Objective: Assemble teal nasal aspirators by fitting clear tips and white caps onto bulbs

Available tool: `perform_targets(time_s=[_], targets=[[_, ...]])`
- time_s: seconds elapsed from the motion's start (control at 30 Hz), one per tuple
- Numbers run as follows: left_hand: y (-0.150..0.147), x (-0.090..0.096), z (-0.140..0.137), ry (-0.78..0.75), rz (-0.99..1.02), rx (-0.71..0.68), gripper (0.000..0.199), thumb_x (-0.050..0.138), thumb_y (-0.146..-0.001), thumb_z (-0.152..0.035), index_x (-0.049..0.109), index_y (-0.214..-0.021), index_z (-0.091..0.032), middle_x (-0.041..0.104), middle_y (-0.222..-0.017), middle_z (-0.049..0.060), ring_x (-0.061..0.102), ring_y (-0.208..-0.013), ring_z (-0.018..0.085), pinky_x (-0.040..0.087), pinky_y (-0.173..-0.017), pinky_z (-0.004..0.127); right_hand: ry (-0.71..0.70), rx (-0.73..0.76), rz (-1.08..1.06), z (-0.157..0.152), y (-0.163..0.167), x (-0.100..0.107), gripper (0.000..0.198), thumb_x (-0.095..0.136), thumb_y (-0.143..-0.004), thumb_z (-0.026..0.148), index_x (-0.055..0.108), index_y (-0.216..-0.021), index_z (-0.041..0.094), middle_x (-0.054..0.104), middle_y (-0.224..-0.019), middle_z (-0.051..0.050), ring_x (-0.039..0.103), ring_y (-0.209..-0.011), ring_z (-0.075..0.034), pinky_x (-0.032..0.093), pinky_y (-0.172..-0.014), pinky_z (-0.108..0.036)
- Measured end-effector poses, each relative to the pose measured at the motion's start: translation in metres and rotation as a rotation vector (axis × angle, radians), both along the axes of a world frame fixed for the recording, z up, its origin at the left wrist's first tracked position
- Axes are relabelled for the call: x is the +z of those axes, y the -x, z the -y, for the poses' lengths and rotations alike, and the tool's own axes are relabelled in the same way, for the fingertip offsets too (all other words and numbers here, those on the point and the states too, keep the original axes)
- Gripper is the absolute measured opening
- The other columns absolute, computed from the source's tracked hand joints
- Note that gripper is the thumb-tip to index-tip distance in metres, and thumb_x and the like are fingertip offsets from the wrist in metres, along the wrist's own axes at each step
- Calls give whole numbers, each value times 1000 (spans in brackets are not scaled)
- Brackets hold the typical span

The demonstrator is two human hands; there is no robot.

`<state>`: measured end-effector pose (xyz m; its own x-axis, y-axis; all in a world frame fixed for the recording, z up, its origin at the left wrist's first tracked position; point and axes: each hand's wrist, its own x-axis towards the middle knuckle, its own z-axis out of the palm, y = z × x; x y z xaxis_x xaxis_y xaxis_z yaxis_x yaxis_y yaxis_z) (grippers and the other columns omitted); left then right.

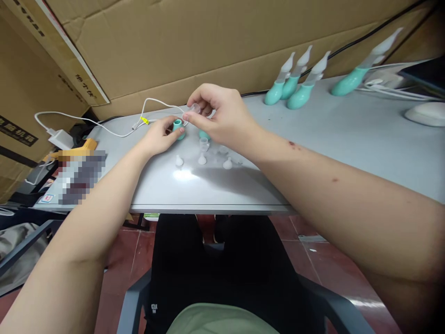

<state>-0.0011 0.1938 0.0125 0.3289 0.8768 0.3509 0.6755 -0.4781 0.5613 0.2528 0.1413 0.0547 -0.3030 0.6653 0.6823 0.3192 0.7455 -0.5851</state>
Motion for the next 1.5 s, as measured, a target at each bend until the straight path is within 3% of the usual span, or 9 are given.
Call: perform_targets(time_s=[0.07,0.2,0.37,0.5,0.8,0.97,1.07,1.27,1.5], targets=[[-3,-3,2,9,69,-50,108,64,-83,-107,87,-130,-13,87,-109,13,63,-83,9,55,-80,26,-7,15,5,-3,1,-2,15,84,-101,27,69,-100,30,80,-101,-7,73,-92,-32,63,-95,-51],[-5,-3,8,-51,243,-84,107,72,-76,-113,87,-121,-16,86,-116,13,68,-94,10,59,-87,25,18,52,-24,-3,2,-2,14,86,-102,32,73,-98,30,81,-102,-8,73,-91,-31,63,-92,-51],[-7,7,28,-157,260,-95,98,71,-83,-109,88,-120,-20,79,-119,10,66,-85,7,61,-80,27,30,45,-75,4,3,1,12,82,-106,36,74,-99,30,83,-104,-8,75,-95,-32,64,-92,-50],[-11,13,39,-288,155,-127,96,58,-92,-109,88,-113,-20,81,-110,10,71,-102,13,68,-105,37,51,39,-64,7,5,1,11,78,-108,34,74,-98,29,82,-99,-7,74,-90,-31,64,-88,-49],[-19,20,54,-163,227,-198,88,63,-96,-103,83,-111,-18,89,-108,8,73,-90,8,60,-89,28,138,150,-68,4,8,-2,22,79,-114,38,67,-98,28,76,-88,-5,74,-81,-28,63,-82,-45],[-19,25,57,-145,248,-220,85,65,-96,-102,76,-104,-18,89,-109,8,79,-99,9,64,-92,27,127,197,-14,2,4,-7,32,81,-116,58,69,-106,29,75,-90,-5,74,-85,-29,62,-82,-45],[-20,28,58,-145,218,-197,89,64,-93,-106,72,-95,-17,83,-96,7,71,-87,7,58,-83,26,85,156,57,5,0,-5,37,77,-117,66,69,-110,30,75,-97,-6,73,-92,-30,61,-85,-45],[-21,27,61,-66,202,-125,94,64,-88,-111,71,-98,-18,69,-78,2,57,-66,5,42,-62,25,3,132,188,14,-5,4,16,72,-110,38,59,-109,30,75,-99,-5,67,-90,-29,55,-91,-45],[-18,22,55,-150,131,-77,92,72,-84,-108,77,-96,-17,81,-96,9,71,-98,14,55,-90,33,46,122,219,5,-4,-3,12,74,-109,26,62,-107,29,74,-94,-2,66,-86,-28,51,-87,-43]])
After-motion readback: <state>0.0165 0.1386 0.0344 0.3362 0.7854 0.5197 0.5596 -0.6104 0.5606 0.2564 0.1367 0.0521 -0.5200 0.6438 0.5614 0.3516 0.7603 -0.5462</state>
